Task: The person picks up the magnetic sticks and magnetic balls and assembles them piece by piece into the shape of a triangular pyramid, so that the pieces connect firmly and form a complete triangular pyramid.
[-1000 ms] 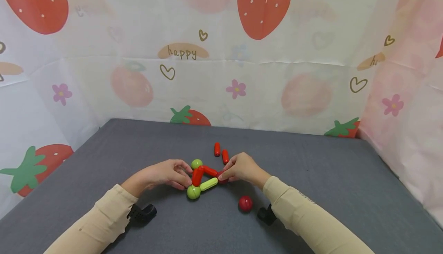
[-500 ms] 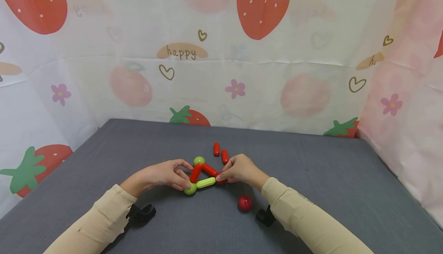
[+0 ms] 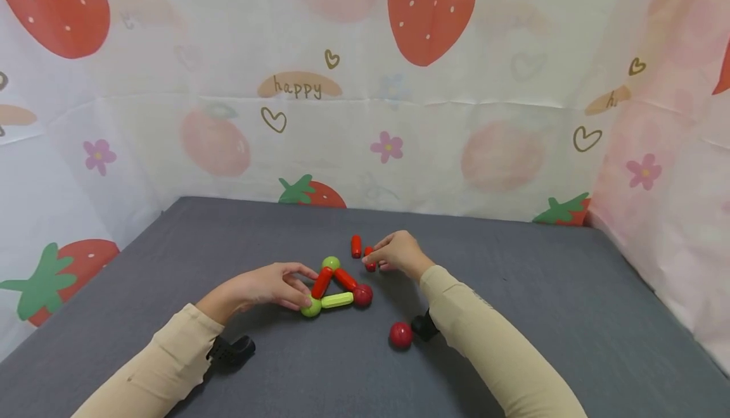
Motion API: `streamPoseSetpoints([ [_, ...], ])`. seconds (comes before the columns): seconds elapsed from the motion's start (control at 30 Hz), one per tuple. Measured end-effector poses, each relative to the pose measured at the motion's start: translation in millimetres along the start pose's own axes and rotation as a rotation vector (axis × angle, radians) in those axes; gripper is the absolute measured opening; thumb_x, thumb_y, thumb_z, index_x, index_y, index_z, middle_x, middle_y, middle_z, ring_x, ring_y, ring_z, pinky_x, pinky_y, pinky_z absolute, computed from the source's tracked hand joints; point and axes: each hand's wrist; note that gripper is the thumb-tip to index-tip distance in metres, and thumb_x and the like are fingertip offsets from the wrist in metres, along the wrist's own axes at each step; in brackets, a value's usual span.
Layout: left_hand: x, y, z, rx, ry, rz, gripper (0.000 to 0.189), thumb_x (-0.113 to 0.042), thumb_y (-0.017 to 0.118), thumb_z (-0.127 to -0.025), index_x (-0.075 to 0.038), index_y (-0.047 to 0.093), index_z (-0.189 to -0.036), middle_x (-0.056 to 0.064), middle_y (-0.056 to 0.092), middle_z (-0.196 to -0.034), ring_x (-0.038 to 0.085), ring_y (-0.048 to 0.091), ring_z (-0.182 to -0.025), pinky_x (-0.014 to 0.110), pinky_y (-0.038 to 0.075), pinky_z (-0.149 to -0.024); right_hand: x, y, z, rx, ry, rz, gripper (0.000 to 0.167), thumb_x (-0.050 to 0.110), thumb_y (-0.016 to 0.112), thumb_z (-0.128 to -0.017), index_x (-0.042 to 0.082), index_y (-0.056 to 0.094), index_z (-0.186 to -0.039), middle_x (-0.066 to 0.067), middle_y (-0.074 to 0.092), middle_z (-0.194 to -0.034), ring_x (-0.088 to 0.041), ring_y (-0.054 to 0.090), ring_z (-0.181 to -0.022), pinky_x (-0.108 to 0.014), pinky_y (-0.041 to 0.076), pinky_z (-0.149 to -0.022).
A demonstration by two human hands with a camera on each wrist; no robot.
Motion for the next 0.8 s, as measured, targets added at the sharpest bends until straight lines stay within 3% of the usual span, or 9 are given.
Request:
streamPoseSetpoints([
  [0.2, 0.1, 0.0, 0.4, 0.002, -0.007, -0.006, 0.059, -0.012, 0.073, -0.088, 0.001, 0.049, -0.140, 0.016, 0.068, -0.117, 0.015, 0.068, -0.094, 0.034, 0.059, -0.091, -1, 4, -8.7, -0.003, 0.025, 0.007, 0.041, 0.019, 0.082, -0.083, -0.004, 0.069, -0.114, -0.010, 0.075, -0.098, -0.014, 0.067, -0.081, -0.026, 0.062, -0.075],
  [0.43, 0.8, -2.1, 0.2, 0.007, 0.000, -0.007, 0.059, -0.012, 0.073, -0.088, 0.001, 0.048, -0.140, 0.017, 0.065, -0.118, 0.015, 0.068, -0.094, 0.035, 0.059, -0.092, 2, 9, -15.0, -0.040, 0.016, 0.019, 0.032, 0.012, 0.082, -0.082, -0.006, 0.071, -0.106, -0.006, 0.066, -0.084, -0.009, 0.061, -0.063, -0.023, 0.060, -0.066],
  [0.8, 1.5, -2.7, 0.2, 0.015, 0.005, -0.004, 0.060, -0.012, 0.073, -0.088, 0.001, 0.048, -0.141, 0.016, 0.064, -0.118, 0.015, 0.067, -0.093, 0.034, 0.059, -0.092, 5, 9, -10.0, -0.035, 0.030, 0.038, 0.028, 0.004, 0.079, -0.081, -0.004, 0.074, -0.108, -0.009, 0.068, -0.092, -0.008, 0.056, -0.060, -0.022, 0.060, -0.064],
])
Point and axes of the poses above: each hand's wrist, its own z-axis away from the middle knuckle, its own y-axis out of the palm, x = y × z
